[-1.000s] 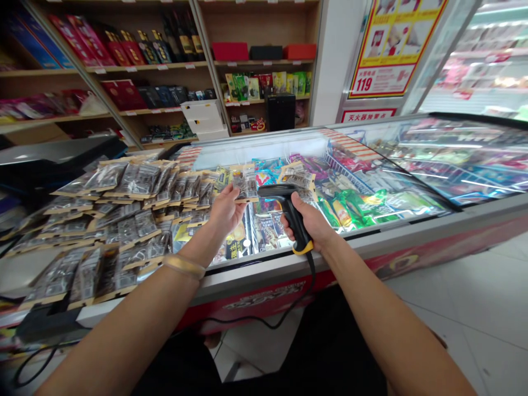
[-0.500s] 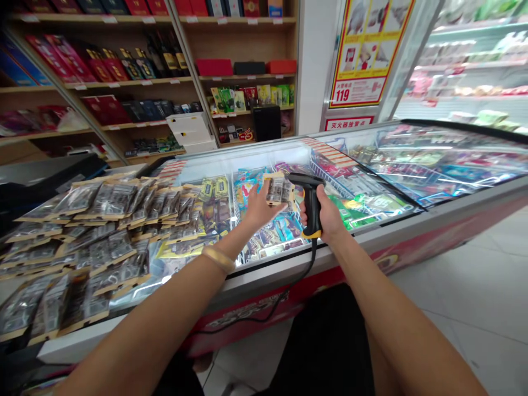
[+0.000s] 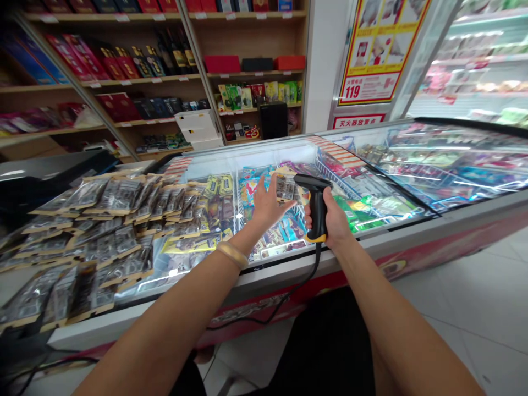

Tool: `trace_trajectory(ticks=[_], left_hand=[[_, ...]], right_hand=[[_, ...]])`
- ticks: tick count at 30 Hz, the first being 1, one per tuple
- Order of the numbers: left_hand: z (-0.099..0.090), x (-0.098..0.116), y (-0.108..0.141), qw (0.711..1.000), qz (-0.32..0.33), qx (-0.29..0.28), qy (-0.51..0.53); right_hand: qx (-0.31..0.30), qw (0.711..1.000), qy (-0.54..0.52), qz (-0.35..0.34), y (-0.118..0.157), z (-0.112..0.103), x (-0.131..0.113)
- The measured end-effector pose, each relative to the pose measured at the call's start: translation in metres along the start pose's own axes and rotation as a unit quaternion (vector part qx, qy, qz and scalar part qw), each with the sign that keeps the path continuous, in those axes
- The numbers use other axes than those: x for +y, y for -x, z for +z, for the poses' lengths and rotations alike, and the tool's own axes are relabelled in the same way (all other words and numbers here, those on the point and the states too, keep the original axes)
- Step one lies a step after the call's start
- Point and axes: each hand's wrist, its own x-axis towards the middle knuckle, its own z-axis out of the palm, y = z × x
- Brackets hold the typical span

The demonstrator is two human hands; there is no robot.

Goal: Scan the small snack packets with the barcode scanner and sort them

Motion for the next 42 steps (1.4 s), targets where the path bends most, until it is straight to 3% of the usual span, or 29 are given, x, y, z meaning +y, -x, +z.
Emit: trace_trajectory(ticks=[4, 9, 16, 20, 23, 28, 34, 37, 42], left_hand=[[-0.024, -0.006, 0.015, 0.999, -0.001, 0.013, 0.037], [-0.075, -0.026, 0.052, 0.999, 0.03, 0.038, 0.025], [-0.166, -0.078, 0.116, 0.973, 0.083, 0.211, -0.03], [-0.217, -0.1, 0.155, 0.948, 0.043, 0.3, -0.098], [-0.245, -0.12, 0.184, 0.921, -0.012, 0.36, -0.15], [-0.267, -0.157, 0.219, 0.896, -0.131, 0.361, -0.224], [-0.283, -0.181, 0.235, 0.876, -0.265, 0.336, -0.222], [-0.285, -0.19, 0.237, 0.887, -0.268, 0.311, -0.211], [-0.285, -0.199, 0.237, 0.883, -0.224, 0.36, -0.203]], right_hand=[[-0.003, 1.0, -0.009, -0.01, 0.003, 0.004, 0.001], [-0.02, 0.999, -0.027, -0.013, 0.014, 0.03, 0.016], [-0.119, 0.991, -0.04, 0.054, 0.032, 0.095, 0.049], [-0.178, 0.979, -0.037, 0.095, 0.042, 0.128, 0.068], [-0.216, 0.969, -0.033, 0.118, 0.05, 0.147, 0.08], [-0.234, 0.964, -0.012, 0.13, 0.058, 0.163, 0.093], [-0.237, 0.96, -0.003, 0.15, 0.062, 0.176, 0.1], [-0.242, 0.957, -0.004, 0.16, 0.063, 0.181, 0.103], [-0.244, 0.956, -0.006, 0.163, 0.063, 0.183, 0.105]])
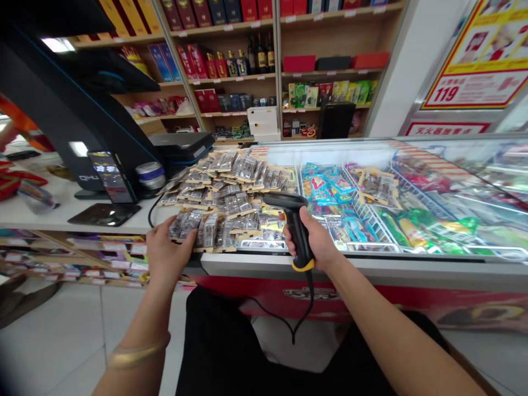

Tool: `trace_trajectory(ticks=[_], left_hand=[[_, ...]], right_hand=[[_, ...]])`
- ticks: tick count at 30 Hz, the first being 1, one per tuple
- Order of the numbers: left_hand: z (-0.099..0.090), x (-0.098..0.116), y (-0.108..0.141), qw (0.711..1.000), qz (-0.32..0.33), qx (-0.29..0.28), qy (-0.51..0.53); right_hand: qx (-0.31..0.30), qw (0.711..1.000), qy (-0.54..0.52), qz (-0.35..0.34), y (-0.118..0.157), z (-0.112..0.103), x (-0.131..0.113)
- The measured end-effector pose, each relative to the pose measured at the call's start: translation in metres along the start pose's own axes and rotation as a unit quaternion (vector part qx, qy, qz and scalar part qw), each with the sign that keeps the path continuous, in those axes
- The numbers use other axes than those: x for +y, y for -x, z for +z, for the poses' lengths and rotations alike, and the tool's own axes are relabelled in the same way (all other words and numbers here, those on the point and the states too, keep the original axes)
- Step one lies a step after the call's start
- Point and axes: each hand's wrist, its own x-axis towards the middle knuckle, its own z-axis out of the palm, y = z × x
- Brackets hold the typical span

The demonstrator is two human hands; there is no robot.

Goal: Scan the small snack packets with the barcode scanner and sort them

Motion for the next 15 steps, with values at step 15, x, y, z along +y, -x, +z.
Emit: trace_trajectory(ticks=[15], left_hand=[[-0.01, 0.019, -0.006, 0.925, -0.154, 0.078, 0.339]], right_hand=[[0.001, 1.0, -0.004, -0.031, 0.0, -0.007, 0.0]])
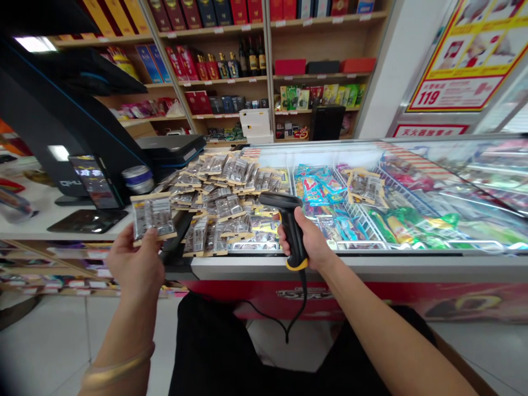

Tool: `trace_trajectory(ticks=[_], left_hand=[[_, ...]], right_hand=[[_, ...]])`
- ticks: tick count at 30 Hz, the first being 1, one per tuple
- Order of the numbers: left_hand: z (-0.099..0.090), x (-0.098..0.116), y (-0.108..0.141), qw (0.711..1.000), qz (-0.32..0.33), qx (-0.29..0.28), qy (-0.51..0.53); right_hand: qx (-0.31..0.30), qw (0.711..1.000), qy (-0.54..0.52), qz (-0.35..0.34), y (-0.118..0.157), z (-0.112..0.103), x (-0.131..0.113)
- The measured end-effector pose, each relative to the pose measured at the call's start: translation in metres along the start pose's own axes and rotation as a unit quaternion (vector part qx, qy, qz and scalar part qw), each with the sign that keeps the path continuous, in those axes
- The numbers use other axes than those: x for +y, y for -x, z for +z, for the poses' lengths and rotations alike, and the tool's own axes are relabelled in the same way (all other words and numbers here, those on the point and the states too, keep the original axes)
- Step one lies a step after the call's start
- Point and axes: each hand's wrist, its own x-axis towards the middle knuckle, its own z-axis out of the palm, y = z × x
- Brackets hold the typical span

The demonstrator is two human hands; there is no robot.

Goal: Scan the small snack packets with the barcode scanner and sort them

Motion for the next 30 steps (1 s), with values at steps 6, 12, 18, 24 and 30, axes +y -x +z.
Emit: trace_trajectory(ticks=[6, 12, 18, 24, 30], left_hand=[[0.057, 0.033, 0.043, 0.978, 0.003, -0.15, 0.143], [0.162, 0.061, 0.092, 0.915, -0.09, -0.348, 0.182], [0.242, 0.06, 0.124, 0.854, -0.191, -0.442, 0.198], [0.254, 0.048, 0.127, 0.837, -0.255, -0.449, 0.181], [0.253, 0.044, 0.122, 0.819, -0.287, -0.457, 0.196]], right_hand=[[0.023, 0.999, 0.006, -0.023, 0.013, -0.024, -0.019], [0.077, 0.995, 0.01, -0.059, 0.033, -0.073, -0.046], [0.133, 0.989, 0.003, -0.064, 0.045, -0.106, -0.067], [0.125, 0.991, -0.021, -0.047, 0.045, -0.112, -0.071], [0.094, 0.995, -0.014, 0.019, 0.038, -0.108, -0.074]])
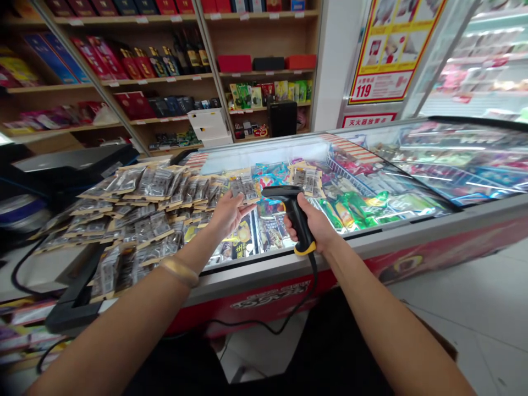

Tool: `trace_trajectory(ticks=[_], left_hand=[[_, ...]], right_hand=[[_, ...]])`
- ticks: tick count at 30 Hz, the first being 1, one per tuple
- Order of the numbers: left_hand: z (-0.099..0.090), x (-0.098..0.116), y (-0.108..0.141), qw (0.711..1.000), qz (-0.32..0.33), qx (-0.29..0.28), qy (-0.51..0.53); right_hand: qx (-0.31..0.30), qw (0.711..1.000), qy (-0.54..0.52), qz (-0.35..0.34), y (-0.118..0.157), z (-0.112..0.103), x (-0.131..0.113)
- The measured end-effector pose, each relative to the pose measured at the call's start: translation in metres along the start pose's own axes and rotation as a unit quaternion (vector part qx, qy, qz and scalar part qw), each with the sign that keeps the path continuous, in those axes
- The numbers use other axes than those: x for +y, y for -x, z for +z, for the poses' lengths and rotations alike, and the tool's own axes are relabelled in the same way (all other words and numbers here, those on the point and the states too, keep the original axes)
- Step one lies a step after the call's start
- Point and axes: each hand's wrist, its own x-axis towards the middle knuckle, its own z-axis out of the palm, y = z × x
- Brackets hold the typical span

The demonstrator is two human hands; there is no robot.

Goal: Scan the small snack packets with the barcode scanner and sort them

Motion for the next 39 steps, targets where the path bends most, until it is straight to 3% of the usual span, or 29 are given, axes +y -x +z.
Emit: trace_trajectory(ticks=[18, 23, 27, 33, 35, 39], left_hand=[[0.005, 0.002, 0.004, 1.0, -0.002, 0.03, 0.007], [0.012, 0.003, 0.006, 0.996, 0.004, 0.05, -0.076], [0.038, 0.001, -0.001, 0.984, 0.034, 0.047, -0.168], [0.103, -0.014, -0.032, 0.96, 0.135, -0.041, -0.241], [0.119, -0.023, -0.041, 0.931, 0.176, -0.068, -0.313], [0.133, -0.045, -0.049, 0.84, 0.227, -0.095, -0.484]], right_hand=[[0.033, 0.999, 0.03, 0.028, -0.003, 0.014, -0.002], [0.058, 0.998, 0.008, -0.014, 0.001, 0.011, -0.002], [0.07, 0.993, 0.001, -0.095, 0.009, -0.006, -0.017], [0.133, 0.975, 0.015, -0.176, 0.022, -0.051, -0.05], [0.142, 0.973, 0.014, -0.181, 0.023, -0.064, -0.055], [0.168, 0.971, -0.008, -0.168, 0.024, -0.079, -0.054]])
